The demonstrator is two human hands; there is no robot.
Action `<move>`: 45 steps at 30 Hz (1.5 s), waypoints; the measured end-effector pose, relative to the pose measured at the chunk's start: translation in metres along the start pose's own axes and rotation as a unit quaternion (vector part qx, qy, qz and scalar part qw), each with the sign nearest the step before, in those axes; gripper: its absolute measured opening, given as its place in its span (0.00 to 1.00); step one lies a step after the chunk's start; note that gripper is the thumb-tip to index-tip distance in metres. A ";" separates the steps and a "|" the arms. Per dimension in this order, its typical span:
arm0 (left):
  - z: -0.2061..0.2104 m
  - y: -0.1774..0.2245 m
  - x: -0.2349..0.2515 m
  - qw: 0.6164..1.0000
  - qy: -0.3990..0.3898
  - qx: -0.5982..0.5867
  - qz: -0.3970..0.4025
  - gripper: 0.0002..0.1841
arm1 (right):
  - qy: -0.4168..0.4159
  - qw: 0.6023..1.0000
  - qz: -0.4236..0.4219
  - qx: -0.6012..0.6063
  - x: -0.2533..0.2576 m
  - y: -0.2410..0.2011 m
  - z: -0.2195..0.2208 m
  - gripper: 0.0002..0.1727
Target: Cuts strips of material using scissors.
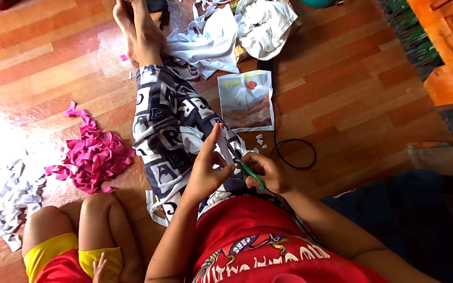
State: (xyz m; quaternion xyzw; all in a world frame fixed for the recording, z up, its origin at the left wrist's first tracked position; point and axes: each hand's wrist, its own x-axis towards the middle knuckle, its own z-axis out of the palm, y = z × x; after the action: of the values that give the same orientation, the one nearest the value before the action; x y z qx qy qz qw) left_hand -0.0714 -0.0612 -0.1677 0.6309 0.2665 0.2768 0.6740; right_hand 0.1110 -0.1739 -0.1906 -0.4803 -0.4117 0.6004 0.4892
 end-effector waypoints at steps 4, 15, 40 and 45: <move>0.001 -0.001 0.000 1.000 -0.014 -0.005 -0.003 0.53 | 0.002 1.000 0.003 0.007 0.001 -0.001 0.002 0.24; 0.000 -0.002 0.000 1.000 -0.013 -0.008 -0.002 0.54 | 0.035 0.999 0.011 -0.012 0.002 -0.003 0.006 0.13; -0.013 -0.013 0.012 0.973 0.177 -0.138 0.053 0.07 | -0.041 0.997 -0.060 -0.005 0.003 0.008 -0.004 0.31; -0.024 -0.022 0.009 0.970 0.113 -0.192 0.093 0.12 | 0.033 0.994 -0.103 0.001 0.008 0.007 -0.007 0.30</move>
State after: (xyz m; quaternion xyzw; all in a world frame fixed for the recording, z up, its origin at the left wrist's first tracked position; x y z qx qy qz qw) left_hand -0.0817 -0.0389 -0.1913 0.4761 0.2231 0.4542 0.7192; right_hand 0.1158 -0.1670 -0.2006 -0.4546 -0.4423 0.5312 0.5617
